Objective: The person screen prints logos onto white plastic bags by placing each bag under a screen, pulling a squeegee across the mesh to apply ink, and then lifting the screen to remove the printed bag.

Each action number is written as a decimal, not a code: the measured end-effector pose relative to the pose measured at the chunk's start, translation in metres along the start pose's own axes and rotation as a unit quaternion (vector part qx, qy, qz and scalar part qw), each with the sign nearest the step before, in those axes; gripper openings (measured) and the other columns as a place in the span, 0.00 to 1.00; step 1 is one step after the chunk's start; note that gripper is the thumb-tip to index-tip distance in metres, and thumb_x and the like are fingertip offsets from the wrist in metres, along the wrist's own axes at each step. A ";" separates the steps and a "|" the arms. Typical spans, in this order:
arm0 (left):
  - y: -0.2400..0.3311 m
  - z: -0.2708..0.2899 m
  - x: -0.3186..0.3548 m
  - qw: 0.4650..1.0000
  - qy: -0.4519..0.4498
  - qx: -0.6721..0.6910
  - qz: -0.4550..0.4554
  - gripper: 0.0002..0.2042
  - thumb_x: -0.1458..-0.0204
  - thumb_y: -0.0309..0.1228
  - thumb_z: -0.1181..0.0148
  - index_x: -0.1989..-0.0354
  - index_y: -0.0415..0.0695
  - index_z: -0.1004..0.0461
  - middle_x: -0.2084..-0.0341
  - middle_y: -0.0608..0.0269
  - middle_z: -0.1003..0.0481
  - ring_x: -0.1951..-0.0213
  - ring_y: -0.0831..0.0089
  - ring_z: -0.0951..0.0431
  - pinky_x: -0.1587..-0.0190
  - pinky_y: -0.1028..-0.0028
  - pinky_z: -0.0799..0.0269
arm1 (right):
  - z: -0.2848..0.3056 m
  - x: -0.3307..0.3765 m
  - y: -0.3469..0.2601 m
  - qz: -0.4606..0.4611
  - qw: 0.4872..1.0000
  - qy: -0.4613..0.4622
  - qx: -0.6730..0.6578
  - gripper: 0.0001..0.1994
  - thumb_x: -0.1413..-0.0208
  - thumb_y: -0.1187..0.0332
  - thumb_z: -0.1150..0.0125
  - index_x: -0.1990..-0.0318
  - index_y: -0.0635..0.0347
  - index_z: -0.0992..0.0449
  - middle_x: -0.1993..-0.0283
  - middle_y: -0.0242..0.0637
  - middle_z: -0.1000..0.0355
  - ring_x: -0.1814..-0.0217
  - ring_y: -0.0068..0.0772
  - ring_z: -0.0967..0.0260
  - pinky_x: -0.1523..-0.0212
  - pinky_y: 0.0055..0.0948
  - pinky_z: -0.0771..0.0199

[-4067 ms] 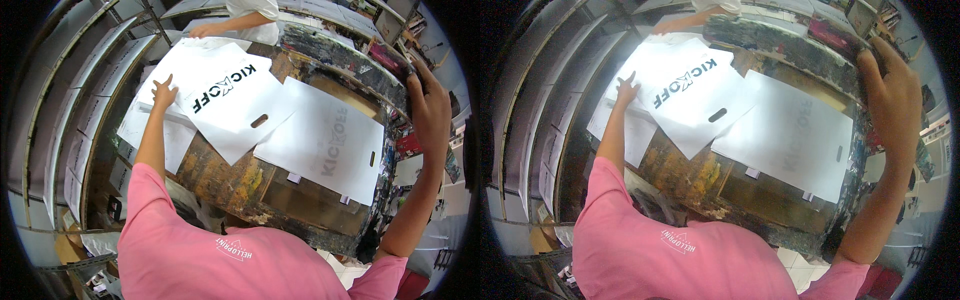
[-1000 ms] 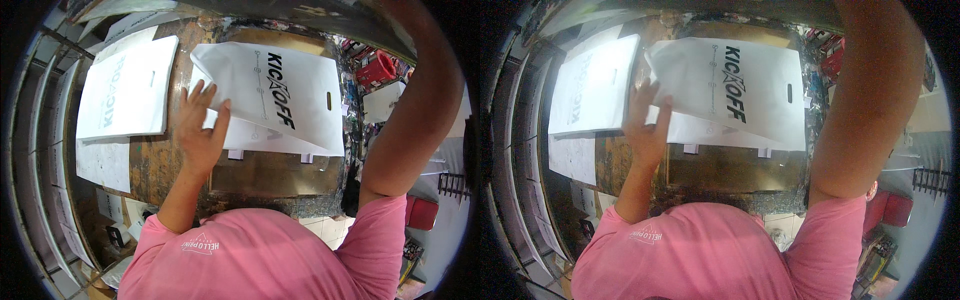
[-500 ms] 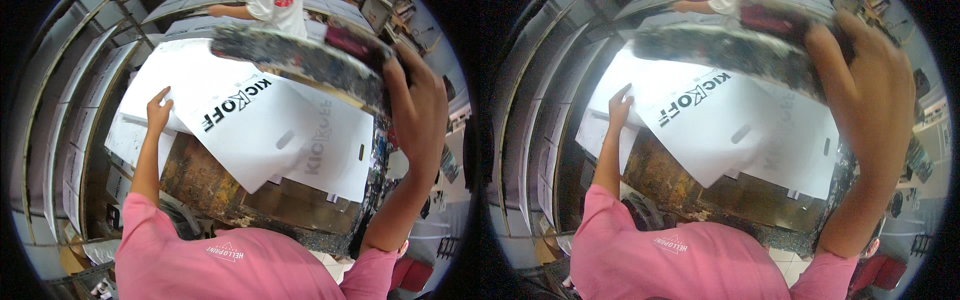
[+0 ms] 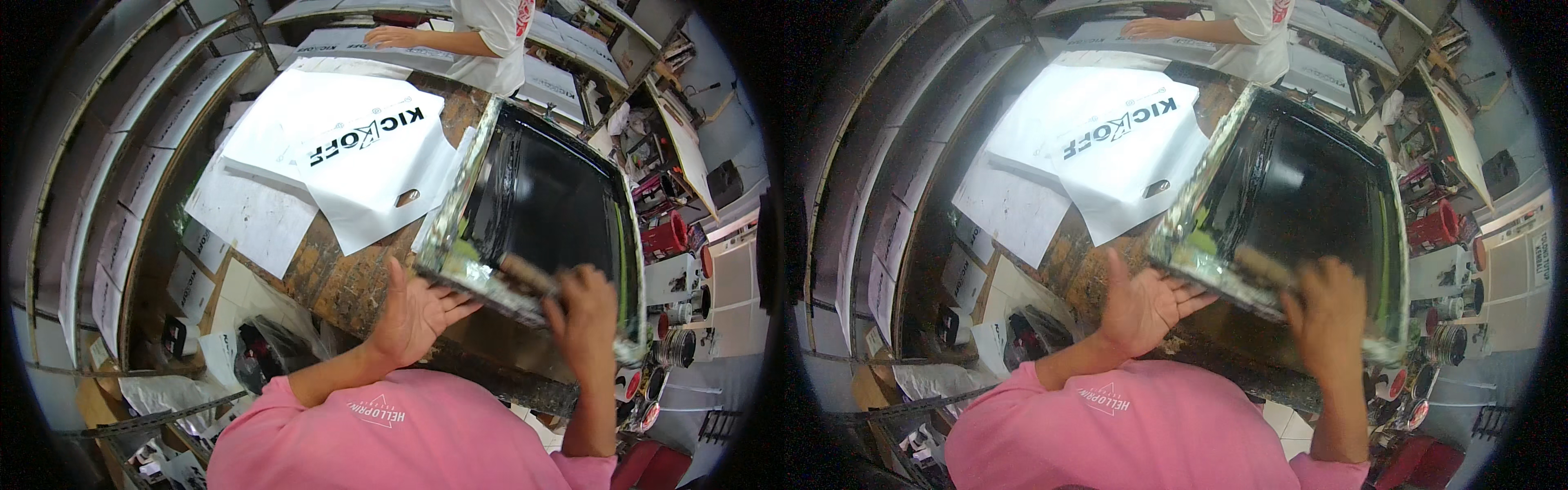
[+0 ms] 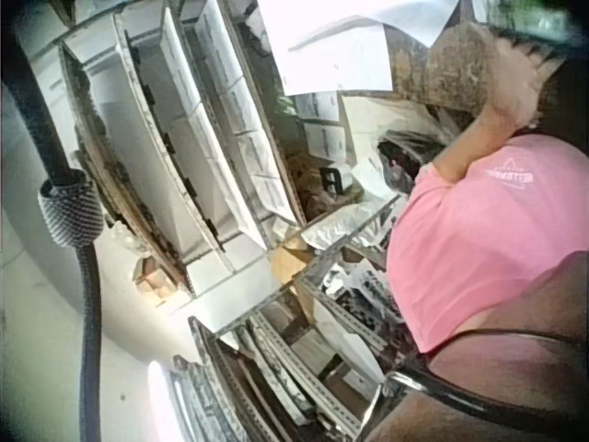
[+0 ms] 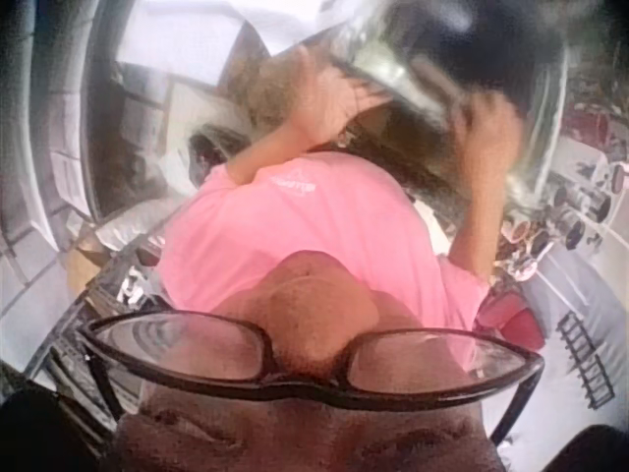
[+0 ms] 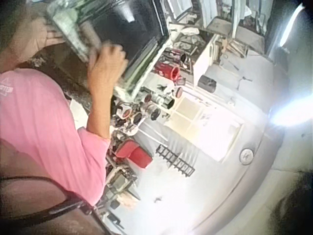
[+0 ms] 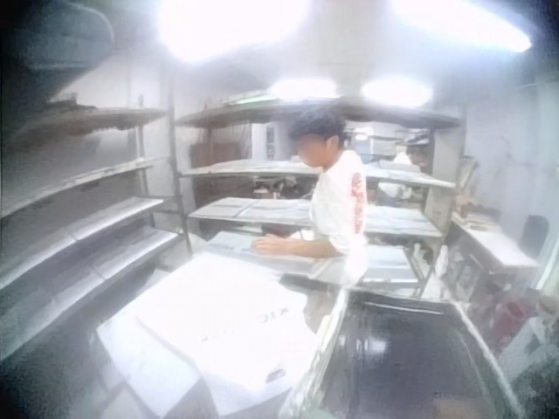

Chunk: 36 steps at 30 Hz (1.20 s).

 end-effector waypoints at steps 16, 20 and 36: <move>-0.075 0.146 0.018 0.988 0.102 -0.073 0.088 0.51 0.43 0.73 0.71 0.27 0.35 0.56 0.33 0.41 0.40 0.32 0.50 0.37 0.29 0.51 0.43 | -0.162 -0.064 0.066 -0.002 1.000 -0.007 -0.019 0.27 0.58 0.67 0.26 0.46 0.55 0.24 0.55 0.42 0.28 0.53 0.50 0.30 0.57 0.47 0.25; -0.070 0.146 0.016 0.992 0.069 -0.072 0.081 0.52 0.46 0.74 0.64 0.29 0.35 0.51 0.34 0.41 0.39 0.32 0.49 0.37 0.29 0.46 0.45 | -0.179 -0.155 0.134 -0.006 0.998 0.064 0.018 0.21 0.47 0.61 0.32 0.46 0.53 0.24 0.50 0.41 0.27 0.48 0.47 0.28 0.56 0.44 0.23; -0.068 0.156 0.021 0.995 -0.085 0.002 0.049 0.47 0.47 0.76 0.68 0.33 0.50 0.32 0.35 0.45 0.33 0.32 0.45 0.37 0.29 0.38 0.53 | -0.172 -0.236 0.193 0.040 0.993 0.103 0.040 0.19 0.39 0.46 0.44 0.58 0.52 0.22 0.64 0.42 0.22 0.58 0.48 0.22 0.61 0.49 0.23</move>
Point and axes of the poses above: each hand's wrist, its own x-axis away from the middle knuckle, its own z-axis out of the back of the hand, y = z × x, the point moved 5 cm from there along -x, towards the middle knuckle
